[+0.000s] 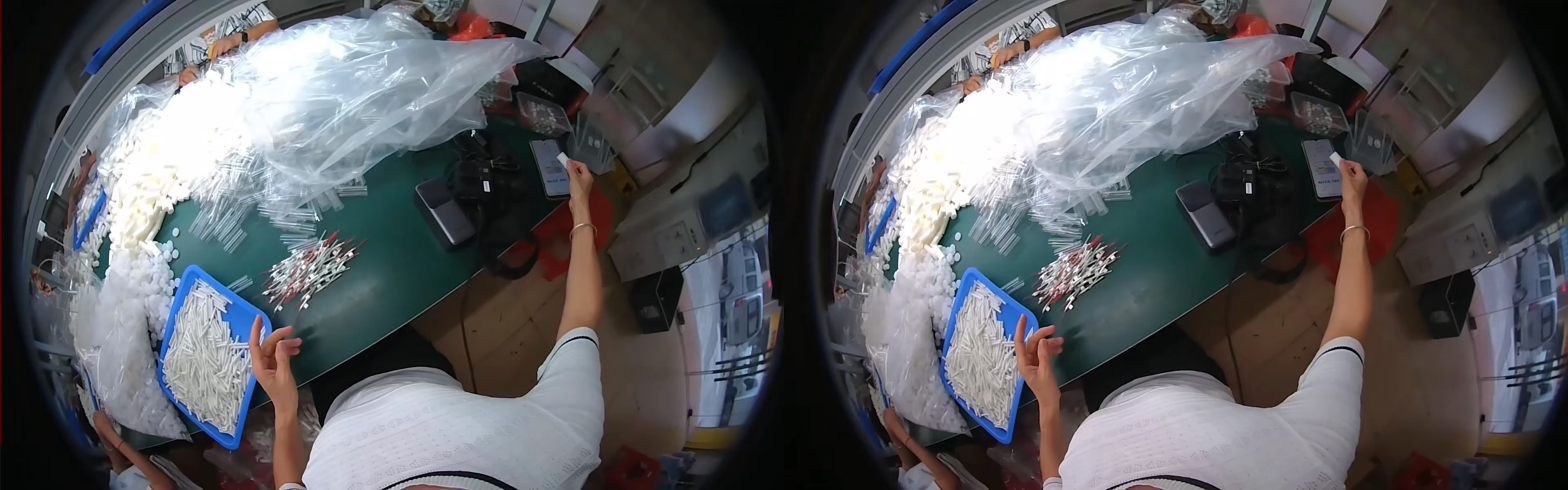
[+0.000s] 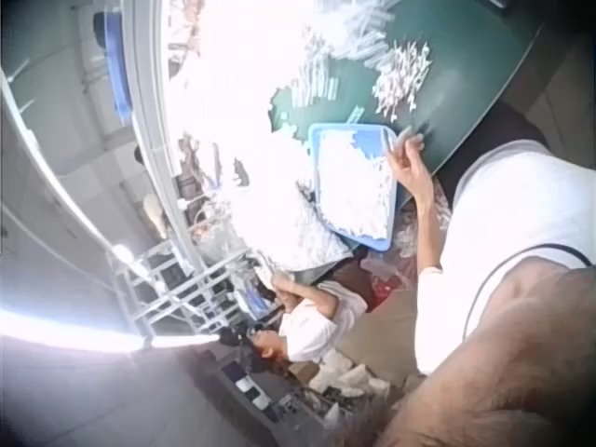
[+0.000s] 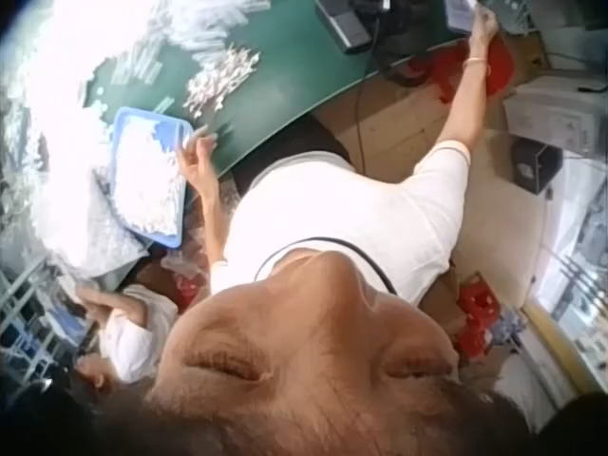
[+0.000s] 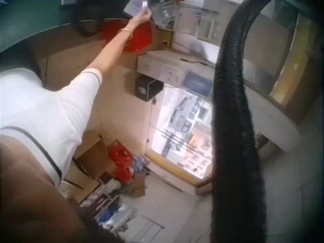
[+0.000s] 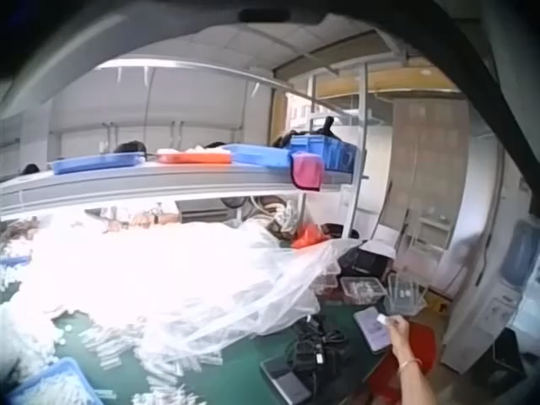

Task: The recorder is assembling small plastic components by inserting a thin rod into a base part.

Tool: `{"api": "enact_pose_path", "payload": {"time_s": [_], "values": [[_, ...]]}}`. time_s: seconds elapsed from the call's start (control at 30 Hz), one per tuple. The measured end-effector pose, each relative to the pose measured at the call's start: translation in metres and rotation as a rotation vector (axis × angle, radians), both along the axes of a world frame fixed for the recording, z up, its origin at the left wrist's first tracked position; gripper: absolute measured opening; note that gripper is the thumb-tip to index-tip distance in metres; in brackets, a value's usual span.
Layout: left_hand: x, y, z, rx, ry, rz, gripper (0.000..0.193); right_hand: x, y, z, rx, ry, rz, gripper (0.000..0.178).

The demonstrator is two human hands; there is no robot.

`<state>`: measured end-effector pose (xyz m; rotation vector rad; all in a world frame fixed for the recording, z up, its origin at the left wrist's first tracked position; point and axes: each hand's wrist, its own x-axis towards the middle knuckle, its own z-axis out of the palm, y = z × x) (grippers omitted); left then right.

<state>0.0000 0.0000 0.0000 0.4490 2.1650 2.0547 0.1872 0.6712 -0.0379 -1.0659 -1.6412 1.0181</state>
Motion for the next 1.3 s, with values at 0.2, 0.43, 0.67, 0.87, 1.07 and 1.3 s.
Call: {"api": "enact_pose_path", "payload": {"time_s": [0.2, 0.43, 0.67, 0.87, 1.07, 1.3], "values": [[-0.002, 0.007, 0.000, -0.032, 0.006, -0.006, 0.045, -0.019, 0.002, -0.001, -0.023, -0.214, -0.108, 0.028], [-0.003, 0.013, 0.006, -0.017, -0.004, -0.067, 0.044, -0.007, 0.008, -0.009, 0.372, -0.272, -0.278, 0.027], [0.008, 0.027, 0.013, 0.086, -0.108, -0.182, 0.031, -0.091, -0.254, 0.111, 0.285, 0.021, 0.611, 0.012], [0.010, 0.035, 0.028, 0.486, -0.435, -0.427, 0.031, -0.142, -0.432, 0.104, 0.551, 0.062, 1.378, 0.032], [0.006, -0.009, 0.010, 0.397, -0.318, -0.182, 0.020, -0.172, -0.493, 0.091, 0.835, -0.051, 1.422, 0.027], [-0.106, -0.045, 0.027, -0.532, 0.505, -0.035, 0.012, -0.185, -0.498, 0.085, 0.775, -0.167, 1.314, 0.028]]}}
